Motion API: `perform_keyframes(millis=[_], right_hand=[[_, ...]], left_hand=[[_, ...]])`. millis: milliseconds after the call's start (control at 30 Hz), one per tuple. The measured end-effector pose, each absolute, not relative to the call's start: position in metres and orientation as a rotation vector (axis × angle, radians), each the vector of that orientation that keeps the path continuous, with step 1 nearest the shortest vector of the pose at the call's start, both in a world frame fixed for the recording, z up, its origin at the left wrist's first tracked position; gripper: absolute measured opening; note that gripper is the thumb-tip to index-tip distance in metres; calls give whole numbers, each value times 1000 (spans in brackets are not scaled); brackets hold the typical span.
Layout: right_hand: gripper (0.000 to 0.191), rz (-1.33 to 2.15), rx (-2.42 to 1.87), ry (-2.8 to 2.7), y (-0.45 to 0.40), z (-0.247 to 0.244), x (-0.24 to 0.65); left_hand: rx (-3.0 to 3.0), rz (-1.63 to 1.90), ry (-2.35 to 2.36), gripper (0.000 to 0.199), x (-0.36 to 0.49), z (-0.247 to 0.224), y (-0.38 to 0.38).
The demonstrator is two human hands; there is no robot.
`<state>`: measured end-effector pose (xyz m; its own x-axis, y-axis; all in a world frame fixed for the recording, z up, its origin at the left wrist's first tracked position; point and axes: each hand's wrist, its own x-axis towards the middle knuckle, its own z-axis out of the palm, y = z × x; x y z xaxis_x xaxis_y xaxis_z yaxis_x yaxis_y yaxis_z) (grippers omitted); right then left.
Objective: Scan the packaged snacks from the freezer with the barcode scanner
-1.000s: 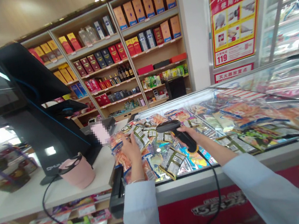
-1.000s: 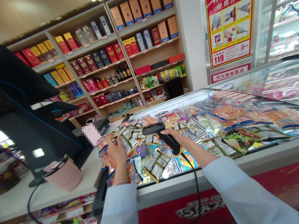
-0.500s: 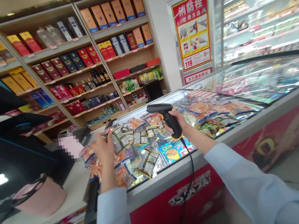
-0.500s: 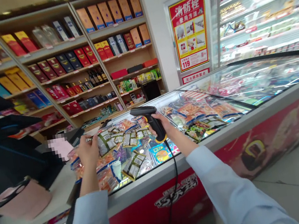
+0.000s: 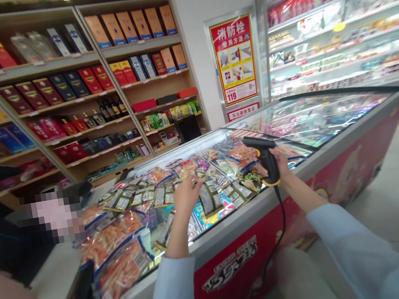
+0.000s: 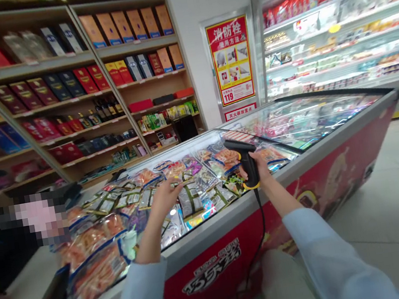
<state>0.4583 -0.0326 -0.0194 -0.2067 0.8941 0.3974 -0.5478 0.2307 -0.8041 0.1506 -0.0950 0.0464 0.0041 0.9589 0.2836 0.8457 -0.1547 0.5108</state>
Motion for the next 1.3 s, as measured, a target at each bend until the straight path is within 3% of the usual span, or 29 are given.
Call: perform_keyframes(millis=[200, 400, 667, 1033, 1300], right_hand=[[36, 1327, -388, -1038, -28, -36, 464], [46, 1287, -499, -1084, -28, -38, 464], [50, 1302, -595, -1119, -27, -37, 460], [46, 1364, -698, -1135, -29, -36, 453], [40, 1369, -636, -1197, -48, -9, 458]], left_hand=[[1832, 1181, 1696, 33, 210, 5, -53], [2006, 1364, 1595, 65, 230, -28, -32], [2342, 1071, 1662, 49, 252, -67, -37], [2326, 1086, 1661, 48, 254, -58, -49], [1945, 1515, 1621, 58, 201, -5, -55]])
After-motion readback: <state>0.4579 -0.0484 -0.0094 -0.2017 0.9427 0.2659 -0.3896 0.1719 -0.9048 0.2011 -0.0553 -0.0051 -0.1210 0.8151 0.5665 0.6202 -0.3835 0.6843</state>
